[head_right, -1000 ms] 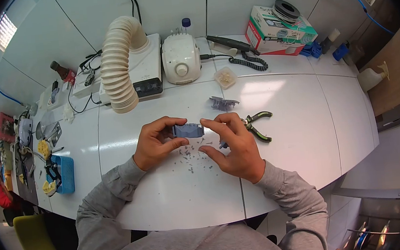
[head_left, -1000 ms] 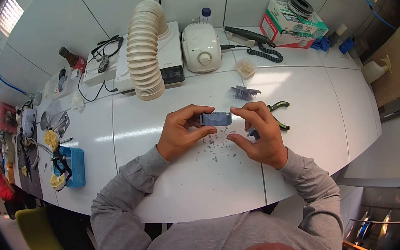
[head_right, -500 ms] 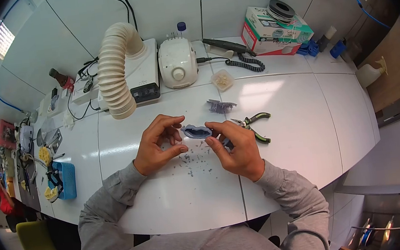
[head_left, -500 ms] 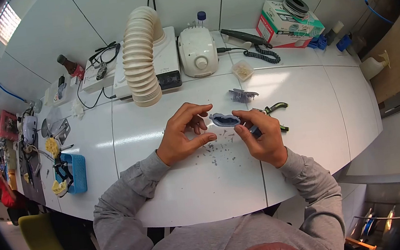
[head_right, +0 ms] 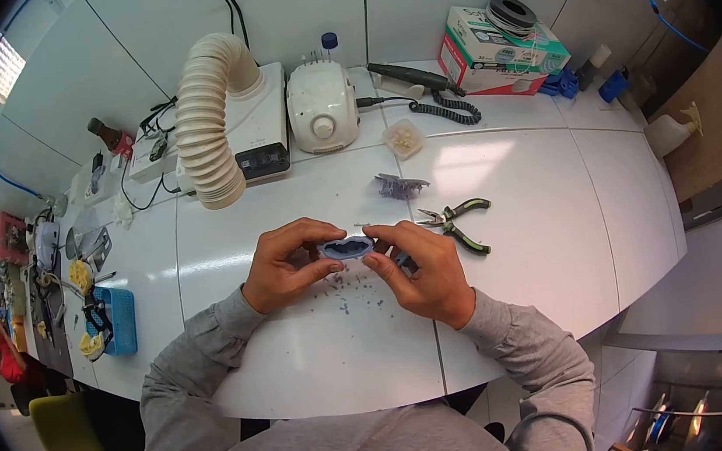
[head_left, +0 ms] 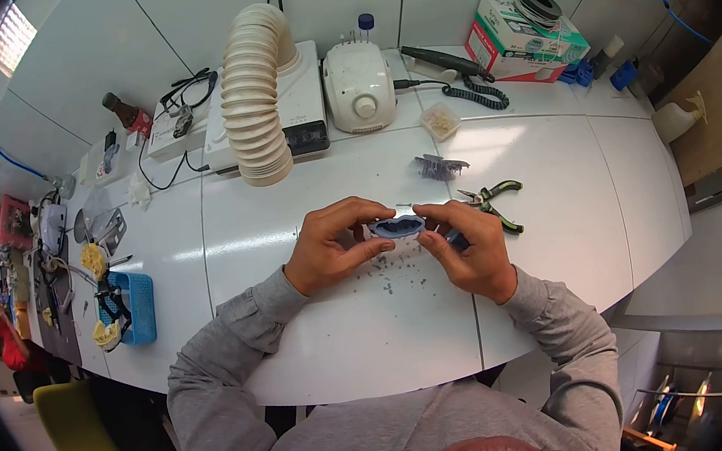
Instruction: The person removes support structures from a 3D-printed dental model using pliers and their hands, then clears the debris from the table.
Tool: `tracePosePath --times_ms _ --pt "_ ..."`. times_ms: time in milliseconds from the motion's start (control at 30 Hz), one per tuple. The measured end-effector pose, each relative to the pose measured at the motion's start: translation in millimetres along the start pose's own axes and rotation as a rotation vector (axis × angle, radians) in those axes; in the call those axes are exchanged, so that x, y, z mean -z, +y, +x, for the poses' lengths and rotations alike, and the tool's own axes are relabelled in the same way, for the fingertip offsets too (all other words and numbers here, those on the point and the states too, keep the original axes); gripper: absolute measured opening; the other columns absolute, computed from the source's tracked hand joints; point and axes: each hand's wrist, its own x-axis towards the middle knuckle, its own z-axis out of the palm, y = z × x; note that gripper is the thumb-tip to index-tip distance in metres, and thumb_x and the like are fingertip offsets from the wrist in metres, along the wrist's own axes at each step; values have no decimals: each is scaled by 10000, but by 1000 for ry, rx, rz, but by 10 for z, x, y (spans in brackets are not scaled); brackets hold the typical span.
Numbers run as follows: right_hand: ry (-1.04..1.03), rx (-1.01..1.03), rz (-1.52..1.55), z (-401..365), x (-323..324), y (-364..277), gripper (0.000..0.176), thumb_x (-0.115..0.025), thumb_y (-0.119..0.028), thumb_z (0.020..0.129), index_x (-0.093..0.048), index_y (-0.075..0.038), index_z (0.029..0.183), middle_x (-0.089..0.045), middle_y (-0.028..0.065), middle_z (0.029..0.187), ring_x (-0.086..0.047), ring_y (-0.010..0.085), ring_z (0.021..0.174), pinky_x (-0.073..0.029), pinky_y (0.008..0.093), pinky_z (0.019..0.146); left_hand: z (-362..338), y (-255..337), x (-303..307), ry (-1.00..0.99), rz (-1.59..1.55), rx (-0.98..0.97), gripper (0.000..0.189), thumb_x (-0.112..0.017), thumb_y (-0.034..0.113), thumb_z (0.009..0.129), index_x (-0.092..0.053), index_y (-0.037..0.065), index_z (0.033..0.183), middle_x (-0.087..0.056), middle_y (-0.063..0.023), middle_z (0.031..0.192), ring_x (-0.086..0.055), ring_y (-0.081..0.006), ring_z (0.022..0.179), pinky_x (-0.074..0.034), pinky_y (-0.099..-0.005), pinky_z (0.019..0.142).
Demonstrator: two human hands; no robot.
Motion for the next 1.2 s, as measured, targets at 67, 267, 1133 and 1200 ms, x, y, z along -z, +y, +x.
tracePosePath --times_ms 67,267,1133,1200 --pt "31 -16 14 15 12 -4 364 -818 -113 918 -713 22 1240 -711 121 897 -681 213 691 -536 312 626 -18 -19 -8 3 -24 37 409 -874 62 883 -734 26 1266 -748 -100 1170 -719 -138 947 -577 -271 768" --pt "95 66 -57 26 65 -30 382 -846 -49 846 -696 -10 1195 -638 95 892 -657 187 707 -529 298 584 -27 -13 5 -1 -59 99 391 -848 45 913 -683 -30 1259 -744 -142 1218 -735 -172 1045 -602 -306 902" --pt "112 320 -327 173 -45 -186 237 -852 22 777 -765 -33 991 -687 82 863 -676 223 705 -523 329 579 -22 0 -31 -19 -20 70 358 -905 97 866 -738 -4 1167 -795 -86 988 -721 -121 828 -581 -268 744" --pt "84 266 -349 180 -72 -208 210 -847 3 786 -770 -42 976 -682 68 851 -670 225 704 -526 339 589 -27 -3 -32 -10 65 33 391 -932 128 830 -748 15 1156 -800 -69 983 -673 -107 738 -536 -252 665"
